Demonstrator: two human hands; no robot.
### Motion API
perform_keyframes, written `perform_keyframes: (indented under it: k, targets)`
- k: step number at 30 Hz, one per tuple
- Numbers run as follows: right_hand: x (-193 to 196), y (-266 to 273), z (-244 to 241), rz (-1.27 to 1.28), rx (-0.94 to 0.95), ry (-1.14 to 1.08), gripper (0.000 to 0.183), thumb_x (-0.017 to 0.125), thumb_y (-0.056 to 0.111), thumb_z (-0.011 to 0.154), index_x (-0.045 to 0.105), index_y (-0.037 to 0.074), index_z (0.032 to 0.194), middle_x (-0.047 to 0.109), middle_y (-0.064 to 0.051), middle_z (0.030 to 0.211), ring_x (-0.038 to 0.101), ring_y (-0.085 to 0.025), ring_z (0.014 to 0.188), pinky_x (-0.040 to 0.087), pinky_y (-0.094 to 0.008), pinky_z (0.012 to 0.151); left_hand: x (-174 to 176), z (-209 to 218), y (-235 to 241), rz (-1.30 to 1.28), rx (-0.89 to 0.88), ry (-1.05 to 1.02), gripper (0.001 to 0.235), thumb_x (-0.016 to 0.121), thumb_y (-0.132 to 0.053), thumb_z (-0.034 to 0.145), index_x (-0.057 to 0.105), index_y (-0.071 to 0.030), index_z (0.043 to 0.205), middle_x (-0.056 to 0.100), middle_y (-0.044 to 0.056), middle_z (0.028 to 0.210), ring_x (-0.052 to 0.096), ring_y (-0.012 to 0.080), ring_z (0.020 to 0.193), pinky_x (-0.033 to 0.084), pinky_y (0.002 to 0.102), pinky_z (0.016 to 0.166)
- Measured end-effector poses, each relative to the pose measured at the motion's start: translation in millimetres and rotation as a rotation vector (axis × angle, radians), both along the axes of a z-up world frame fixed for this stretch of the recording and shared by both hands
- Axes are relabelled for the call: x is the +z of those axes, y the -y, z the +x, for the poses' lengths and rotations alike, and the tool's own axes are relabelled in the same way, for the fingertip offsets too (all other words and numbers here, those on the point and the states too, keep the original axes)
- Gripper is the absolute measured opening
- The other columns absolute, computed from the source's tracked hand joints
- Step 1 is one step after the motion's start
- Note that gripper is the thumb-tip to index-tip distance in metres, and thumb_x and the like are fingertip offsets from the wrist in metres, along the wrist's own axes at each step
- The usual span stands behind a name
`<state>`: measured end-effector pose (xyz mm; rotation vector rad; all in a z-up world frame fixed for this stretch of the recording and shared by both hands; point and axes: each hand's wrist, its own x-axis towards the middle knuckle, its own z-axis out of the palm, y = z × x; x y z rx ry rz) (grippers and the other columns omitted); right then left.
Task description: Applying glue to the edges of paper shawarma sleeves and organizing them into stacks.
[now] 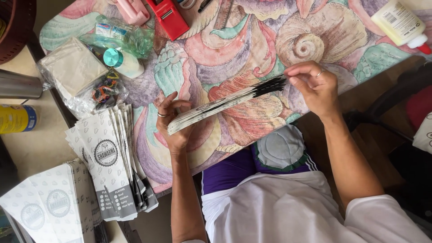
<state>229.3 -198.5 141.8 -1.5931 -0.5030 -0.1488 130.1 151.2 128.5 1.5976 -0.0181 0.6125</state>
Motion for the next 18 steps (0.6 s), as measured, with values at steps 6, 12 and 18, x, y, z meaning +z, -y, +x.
perform_keyframes:
  k: [6,12,18]
  targets:
    - [-2,6,13,-0.159,0.016,0.121,0.01,0.075,-0.015,0.092,0.074,-0.007,0.1,0.072,-0.019,0.101,0.07,-0.027,0.097,0.056,-0.036,0.088,-5,2,-2,0.013,-0.014,0.003,0.077,0.091,-0.015,0.067,0.058,-0.003,0.135,0.075,0.014,0.091,0.06,0.016,0.08,0.039,0.029,0.07]
    - [1,9,22,-0.133,0.058,0.141,0.011,0.071,-0.018,0.094,0.072,-0.009,0.101,0.07,-0.023,0.095,0.069,-0.029,0.087,0.058,-0.038,0.083,-7,2,-5,0.003,-0.019,0.006,0.077,0.092,-0.017,0.068,0.057,-0.003,0.135,0.075,0.015,0.091,0.06,0.0165,0.079,0.041,0.03,0.073]
    - [-4,4,16,-0.12,0.064,0.06,0.013,0.07,-0.018,0.093,0.073,-0.009,0.103,0.073,-0.024,0.095,0.071,-0.028,0.085,0.06,-0.037,0.08,-5,3,-2,0.016,-0.02,0.001,0.078,0.094,-0.02,0.066,0.058,-0.002,0.133,0.075,0.016,0.092,0.066,0.0217,0.087,0.044,0.031,0.078]
